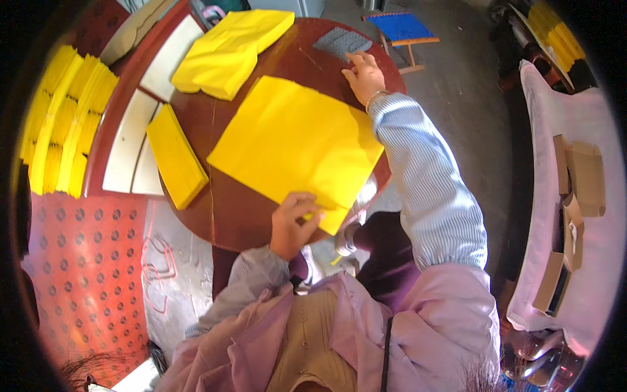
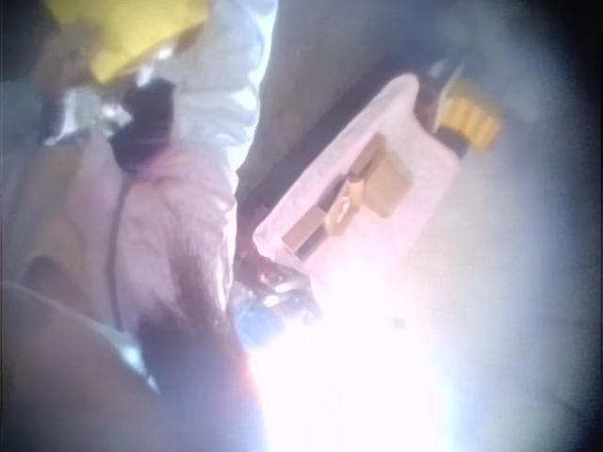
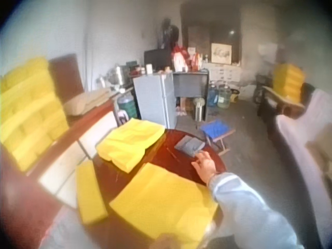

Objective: The person folds yellow paper sheets by hand on a low round table. They repeatedly fold each sheet in half, press the crease, and stack the folded pieces into a growing pile.

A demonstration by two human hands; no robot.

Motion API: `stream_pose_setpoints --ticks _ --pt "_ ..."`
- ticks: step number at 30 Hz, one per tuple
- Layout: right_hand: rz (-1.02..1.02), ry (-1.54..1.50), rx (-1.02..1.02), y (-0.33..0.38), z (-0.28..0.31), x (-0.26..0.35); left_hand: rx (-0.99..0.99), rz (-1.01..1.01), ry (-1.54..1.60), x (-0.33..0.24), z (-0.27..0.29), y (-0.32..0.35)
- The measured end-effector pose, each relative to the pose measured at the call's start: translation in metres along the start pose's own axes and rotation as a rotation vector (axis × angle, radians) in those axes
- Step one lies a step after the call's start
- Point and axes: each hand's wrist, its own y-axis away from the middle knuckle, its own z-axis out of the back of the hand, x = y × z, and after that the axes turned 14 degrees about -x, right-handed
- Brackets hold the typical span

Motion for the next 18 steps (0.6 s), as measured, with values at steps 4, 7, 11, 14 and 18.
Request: stream_pose_setpoints --ticks 4,7,11,14,18 --pt "0.219 0.443 -0.055 -0.043 -0.048 -0.033 0.032 0.064 0.03 -0.01 0.002 -0.004" --pt "0.231 0.414 -0.001 -0.062 -0.054 -0.051 0.041 0.045 0.043 -0.014 0.002 -0.007" --pt "0.157 0.368 -0.04 -0.068 -0.048 -0.062 0.057 0.064 0.009 -0.016 0.002 -0.006" --pt "0.07 0.459 0.031 -0.072 -0.042 -0.06 0.023 0.005 0.003 -0.01 0.001 -0.006" --pt "0.356 0.308 -0.273 -0.044 -0.017 -0.042 -0.027 -0.04 0.027 0.003 -0.004 -0.006"
